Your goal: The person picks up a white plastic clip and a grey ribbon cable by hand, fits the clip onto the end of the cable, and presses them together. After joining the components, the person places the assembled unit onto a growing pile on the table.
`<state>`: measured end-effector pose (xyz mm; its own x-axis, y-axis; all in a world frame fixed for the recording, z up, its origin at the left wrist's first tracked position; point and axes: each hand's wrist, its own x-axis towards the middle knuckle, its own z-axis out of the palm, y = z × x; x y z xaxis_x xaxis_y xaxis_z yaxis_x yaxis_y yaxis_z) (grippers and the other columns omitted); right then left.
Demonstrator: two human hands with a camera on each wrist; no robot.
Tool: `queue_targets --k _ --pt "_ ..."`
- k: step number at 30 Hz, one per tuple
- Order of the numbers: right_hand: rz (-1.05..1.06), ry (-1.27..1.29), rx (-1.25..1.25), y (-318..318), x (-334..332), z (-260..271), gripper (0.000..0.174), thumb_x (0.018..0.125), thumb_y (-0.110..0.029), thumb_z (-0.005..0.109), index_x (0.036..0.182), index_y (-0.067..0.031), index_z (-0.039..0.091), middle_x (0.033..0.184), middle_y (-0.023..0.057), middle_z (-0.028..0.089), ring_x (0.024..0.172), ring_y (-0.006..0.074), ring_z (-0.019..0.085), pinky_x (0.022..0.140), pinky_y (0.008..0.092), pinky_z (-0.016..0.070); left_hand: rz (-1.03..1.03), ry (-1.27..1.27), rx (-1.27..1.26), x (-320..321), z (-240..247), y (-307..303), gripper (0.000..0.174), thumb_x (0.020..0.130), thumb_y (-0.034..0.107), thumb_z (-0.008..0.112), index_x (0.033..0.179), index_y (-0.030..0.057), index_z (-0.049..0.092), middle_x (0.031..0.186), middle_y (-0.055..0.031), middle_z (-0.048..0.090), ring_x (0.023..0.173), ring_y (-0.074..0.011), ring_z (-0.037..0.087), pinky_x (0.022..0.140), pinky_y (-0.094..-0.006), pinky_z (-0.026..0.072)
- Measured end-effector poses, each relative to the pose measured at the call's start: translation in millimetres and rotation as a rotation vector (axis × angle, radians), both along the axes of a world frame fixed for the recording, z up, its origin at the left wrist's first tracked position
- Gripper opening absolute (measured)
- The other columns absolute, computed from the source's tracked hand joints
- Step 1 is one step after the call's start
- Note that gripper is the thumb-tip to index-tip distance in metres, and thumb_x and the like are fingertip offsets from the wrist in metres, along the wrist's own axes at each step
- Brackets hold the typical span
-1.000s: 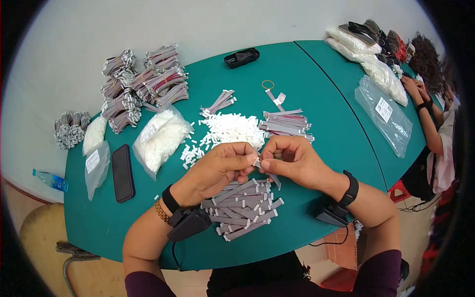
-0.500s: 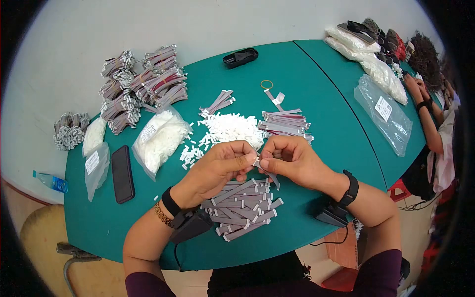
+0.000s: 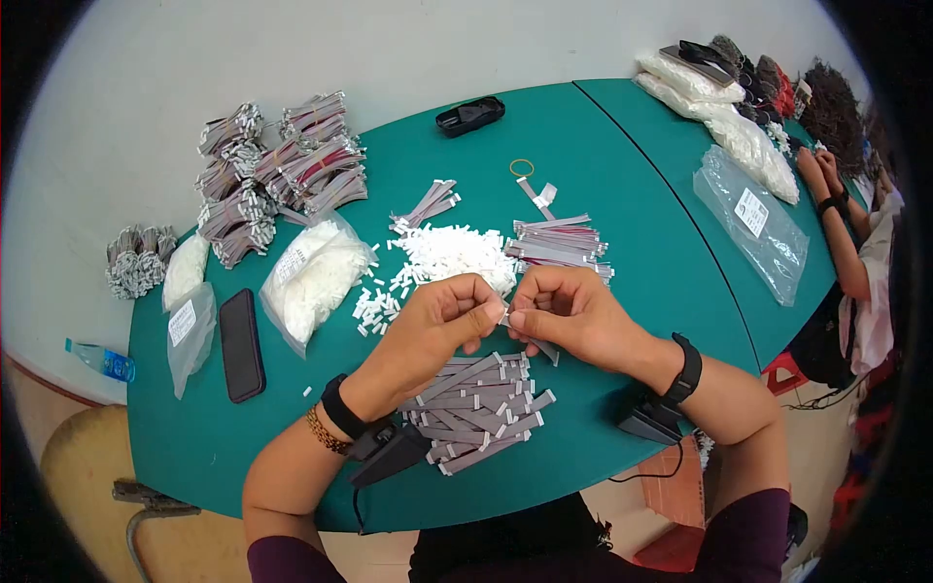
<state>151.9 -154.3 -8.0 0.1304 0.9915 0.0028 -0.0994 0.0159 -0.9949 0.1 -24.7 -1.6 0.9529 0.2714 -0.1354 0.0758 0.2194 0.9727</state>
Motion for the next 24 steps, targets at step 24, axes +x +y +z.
queue_targets --k 24 --pt "-0.042 0.014 0.052 -0.6 -0.9 -0.2 0.009 0.085 -0.01 0.059 0.084 -0.0014 0.055 0.076 0.0013 0.058 0.066 0.0063 0.056 0.056 0.0213 0.0487 -0.022 -0.014 -0.216 0.6 -1.6 -0.6 0.018 0.089 0.024 0.058 0.089 0.0067 0.054 0.075 0.0019 0.052 0.066 -0.0074 0.046 0.062 -0.0218 0.0381"
